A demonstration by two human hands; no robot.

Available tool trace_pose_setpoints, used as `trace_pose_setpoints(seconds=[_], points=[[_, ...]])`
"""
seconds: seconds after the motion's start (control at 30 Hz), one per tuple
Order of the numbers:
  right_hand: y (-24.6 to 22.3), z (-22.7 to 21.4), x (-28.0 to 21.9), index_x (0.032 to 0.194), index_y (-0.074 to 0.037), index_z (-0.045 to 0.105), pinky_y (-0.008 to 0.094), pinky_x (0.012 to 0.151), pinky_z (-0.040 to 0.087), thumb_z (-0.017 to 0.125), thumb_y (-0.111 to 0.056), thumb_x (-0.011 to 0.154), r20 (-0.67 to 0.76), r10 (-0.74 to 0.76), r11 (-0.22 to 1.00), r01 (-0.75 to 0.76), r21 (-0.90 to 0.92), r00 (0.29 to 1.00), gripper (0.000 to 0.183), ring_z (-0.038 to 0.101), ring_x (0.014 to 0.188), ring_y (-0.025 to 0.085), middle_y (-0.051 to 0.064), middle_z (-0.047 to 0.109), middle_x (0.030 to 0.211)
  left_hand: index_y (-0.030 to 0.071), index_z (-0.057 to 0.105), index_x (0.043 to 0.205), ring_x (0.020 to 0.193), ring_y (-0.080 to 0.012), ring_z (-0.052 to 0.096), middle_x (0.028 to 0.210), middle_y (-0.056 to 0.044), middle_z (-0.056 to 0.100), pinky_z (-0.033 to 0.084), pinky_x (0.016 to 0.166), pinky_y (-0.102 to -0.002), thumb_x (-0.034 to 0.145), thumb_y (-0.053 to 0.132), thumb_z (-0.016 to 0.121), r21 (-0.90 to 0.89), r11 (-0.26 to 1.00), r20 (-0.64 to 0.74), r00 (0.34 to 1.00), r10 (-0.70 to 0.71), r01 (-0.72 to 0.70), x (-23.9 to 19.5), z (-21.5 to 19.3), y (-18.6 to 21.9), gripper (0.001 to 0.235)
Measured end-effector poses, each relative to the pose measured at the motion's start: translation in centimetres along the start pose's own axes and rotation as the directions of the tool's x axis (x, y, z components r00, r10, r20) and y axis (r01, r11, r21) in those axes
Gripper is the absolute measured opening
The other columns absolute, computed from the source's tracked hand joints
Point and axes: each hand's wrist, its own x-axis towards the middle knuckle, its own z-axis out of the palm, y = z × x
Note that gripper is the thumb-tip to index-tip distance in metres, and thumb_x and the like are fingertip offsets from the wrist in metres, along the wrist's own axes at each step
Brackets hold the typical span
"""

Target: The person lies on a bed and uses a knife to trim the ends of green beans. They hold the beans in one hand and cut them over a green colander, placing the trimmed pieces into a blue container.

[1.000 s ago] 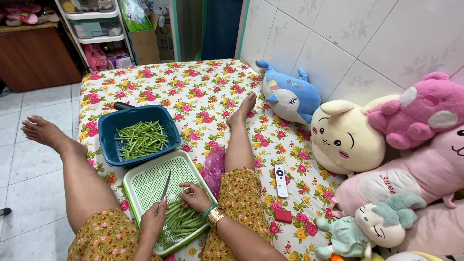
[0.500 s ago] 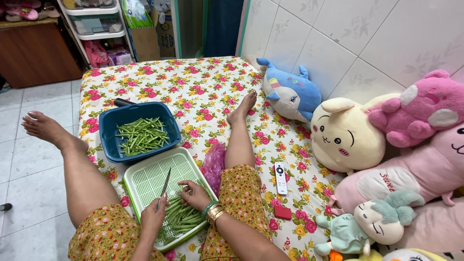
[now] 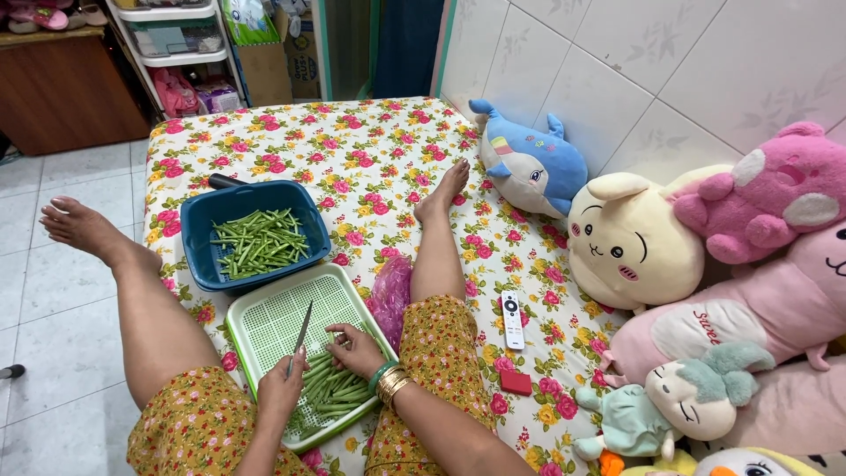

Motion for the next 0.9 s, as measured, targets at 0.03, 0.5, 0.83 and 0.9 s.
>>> trace_pose_setpoints(seconds=[0.03,0.5,0.83,0.9], points=[[0.2,0.0,0.1,0.116,-0.016,0.05,0.019,0.052,0.051,0.056,-0.012,0.083,0.0,-0.005,1.0,0.005,0.003,1.0,0.034,0.055,0.059,0.009,-0.001,0.049,0.078,0.014,0.061,0.085,0.057,-0.0183,0.054,0.068,-0.01,0.062,0.042,0.049,-0.03,0.083,0.055,0.03,-0.008,1.0,0.0,1.0,0.002,-0.002,0.0,0.0,0.0,0.051],[0.4,0.0,0.3,0.115,-0.016,0.051,0.02,0.053,0.051,0.056,-0.012,0.083,0.002,-0.016,1.0,0.016,0.015,1.0,0.034,0.055,0.06,0.01,-0.001,0.05,0.077,0.014,0.062,0.082,0.059,-0.0205,0.055,0.066,-0.011,0.062,0.042,0.052,-0.033,0.082,0.057,0.03,-0.029,1.0,-0.012,1.0,0.004,-0.004,-0.1,-0.1,0.2,0.053],[0.5,0.0,0.4,0.116,-0.016,0.051,0.019,0.055,0.051,0.057,-0.01,0.082,0.002,-0.015,1.0,0.015,0.013,1.0,0.034,0.055,0.059,0.01,0.0,0.051,0.076,0.014,0.06,0.085,0.055,-0.0167,0.051,0.065,-0.008,0.059,0.042,0.047,-0.027,0.084,0.054,0.03,-0.018,1.0,0.006,1.0,0.0,0.0,0.3,0.1,0.0,0.05],[0.2,-0.1,0.2,0.115,-0.016,0.051,0.02,0.055,0.052,0.057,-0.01,0.082,0.006,-0.024,1.0,0.024,0.006,1.0,0.034,0.055,0.06,0.01,0.0,0.051,0.076,0.015,0.06,0.085,0.055,-0.0164,0.052,0.064,-0.007,0.058,0.042,0.047,-0.027,0.083,0.055,0.029,-0.007,1.0,0.006,1.0,0.007,-0.007,0.1,0.0,0.1,0.051]])
